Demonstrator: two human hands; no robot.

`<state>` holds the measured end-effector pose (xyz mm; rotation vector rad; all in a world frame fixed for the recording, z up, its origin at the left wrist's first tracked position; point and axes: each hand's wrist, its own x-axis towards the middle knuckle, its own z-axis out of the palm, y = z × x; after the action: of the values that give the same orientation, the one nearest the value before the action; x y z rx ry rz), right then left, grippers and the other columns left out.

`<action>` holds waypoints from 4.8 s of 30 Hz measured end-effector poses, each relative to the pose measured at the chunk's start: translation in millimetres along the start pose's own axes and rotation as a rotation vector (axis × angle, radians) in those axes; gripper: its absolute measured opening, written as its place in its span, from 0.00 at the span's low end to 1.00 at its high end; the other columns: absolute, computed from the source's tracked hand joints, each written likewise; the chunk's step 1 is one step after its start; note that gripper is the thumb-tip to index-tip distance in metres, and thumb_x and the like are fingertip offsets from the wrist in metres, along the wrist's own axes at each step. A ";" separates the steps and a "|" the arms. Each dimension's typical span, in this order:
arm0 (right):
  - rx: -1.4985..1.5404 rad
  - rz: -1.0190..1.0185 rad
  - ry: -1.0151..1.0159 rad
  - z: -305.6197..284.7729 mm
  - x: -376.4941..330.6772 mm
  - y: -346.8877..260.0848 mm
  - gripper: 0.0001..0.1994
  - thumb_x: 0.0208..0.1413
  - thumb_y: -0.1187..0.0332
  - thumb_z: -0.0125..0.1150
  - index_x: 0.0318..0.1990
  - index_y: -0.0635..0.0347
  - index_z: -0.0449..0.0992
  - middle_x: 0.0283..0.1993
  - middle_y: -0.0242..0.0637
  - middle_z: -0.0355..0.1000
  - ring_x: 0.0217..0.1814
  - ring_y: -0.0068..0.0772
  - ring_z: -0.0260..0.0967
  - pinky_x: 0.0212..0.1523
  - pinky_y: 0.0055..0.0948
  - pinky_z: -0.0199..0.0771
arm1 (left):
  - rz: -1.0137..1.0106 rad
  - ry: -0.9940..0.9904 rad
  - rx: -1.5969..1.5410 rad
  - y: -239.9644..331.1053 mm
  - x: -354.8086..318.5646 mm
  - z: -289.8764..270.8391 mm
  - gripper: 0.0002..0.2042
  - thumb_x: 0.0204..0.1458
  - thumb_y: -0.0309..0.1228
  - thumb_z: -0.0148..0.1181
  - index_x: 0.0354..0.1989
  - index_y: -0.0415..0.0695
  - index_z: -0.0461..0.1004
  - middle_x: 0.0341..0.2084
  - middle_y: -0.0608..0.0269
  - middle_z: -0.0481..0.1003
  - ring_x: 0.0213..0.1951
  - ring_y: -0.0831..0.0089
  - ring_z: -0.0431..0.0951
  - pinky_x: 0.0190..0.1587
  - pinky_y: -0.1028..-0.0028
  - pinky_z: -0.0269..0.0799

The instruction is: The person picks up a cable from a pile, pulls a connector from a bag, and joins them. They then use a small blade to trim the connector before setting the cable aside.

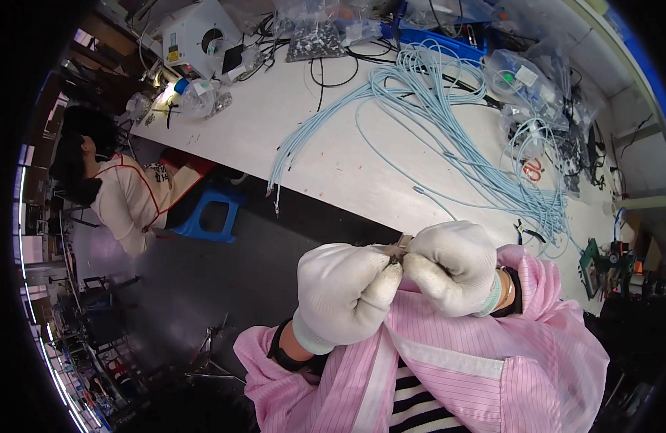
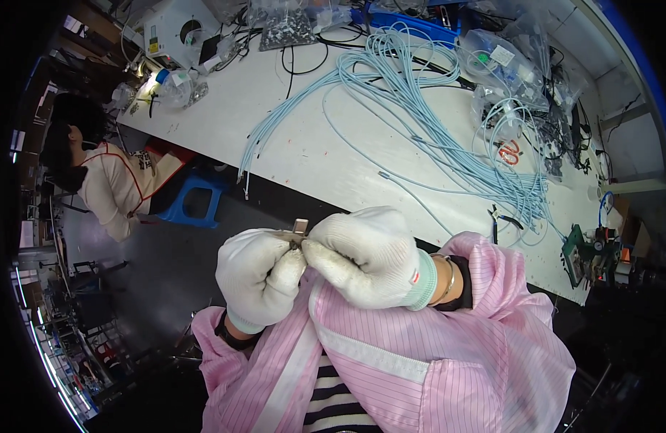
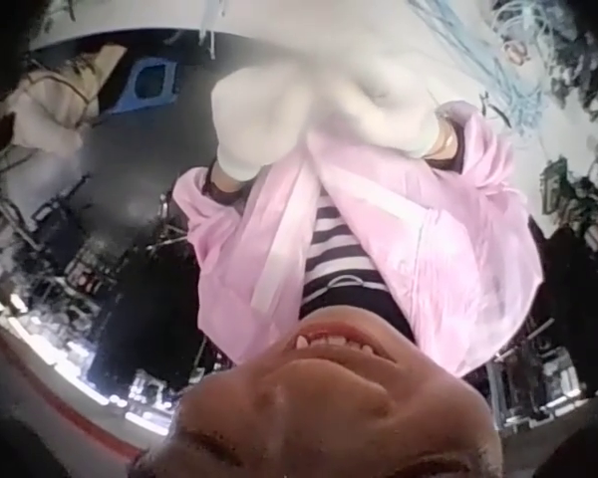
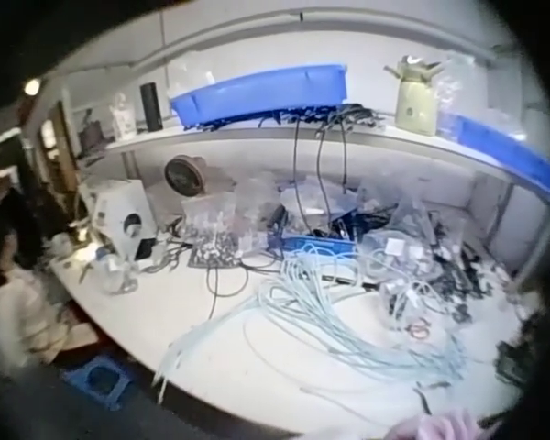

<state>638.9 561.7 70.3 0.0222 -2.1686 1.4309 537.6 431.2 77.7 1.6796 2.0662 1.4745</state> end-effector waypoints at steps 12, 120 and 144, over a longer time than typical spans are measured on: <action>0.059 -0.050 0.009 -1.1 0.3 5.1 0.03 0.41 0.79 0.51 0.19 0.65 0.67 0.13 0.38 0.65 0.11 0.31 0.61 0.13 0.25 0.59 | -0.055 0.022 -0.098 0.6 3.9 2.9 0.06 0.42 0.25 0.54 0.17 0.38 0.69 0.12 0.57 0.69 0.13 0.65 0.69 0.16 0.75 0.64; 0.770 0.188 -0.186 -0.8 14.0 18.5 0.04 0.42 0.78 0.52 0.20 0.68 0.66 0.15 0.31 0.63 0.14 0.17 0.55 0.13 0.17 0.50 | -0.339 -0.325 -0.733 -8.8 -10.6 -6.7 0.05 0.48 0.24 0.49 0.27 0.36 0.70 0.16 0.58 0.72 0.20 0.75 0.73 0.23 0.78 0.66; -0.070 0.009 -0.042 4.8 0.9 1.5 0.04 0.45 0.77 0.50 0.22 0.66 0.68 0.15 0.35 0.66 0.13 0.25 0.62 0.15 0.21 0.60 | -0.461 0.125 -0.401 0.5 -16.4 4.7 0.05 0.47 0.24 0.51 0.26 0.36 0.72 0.13 0.63 0.71 0.15 0.81 0.70 0.19 0.80 0.65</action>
<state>635.7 558.5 68.0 0.0174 -2.2541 1.3705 547.1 421.0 67.9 0.9148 1.8711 1.7041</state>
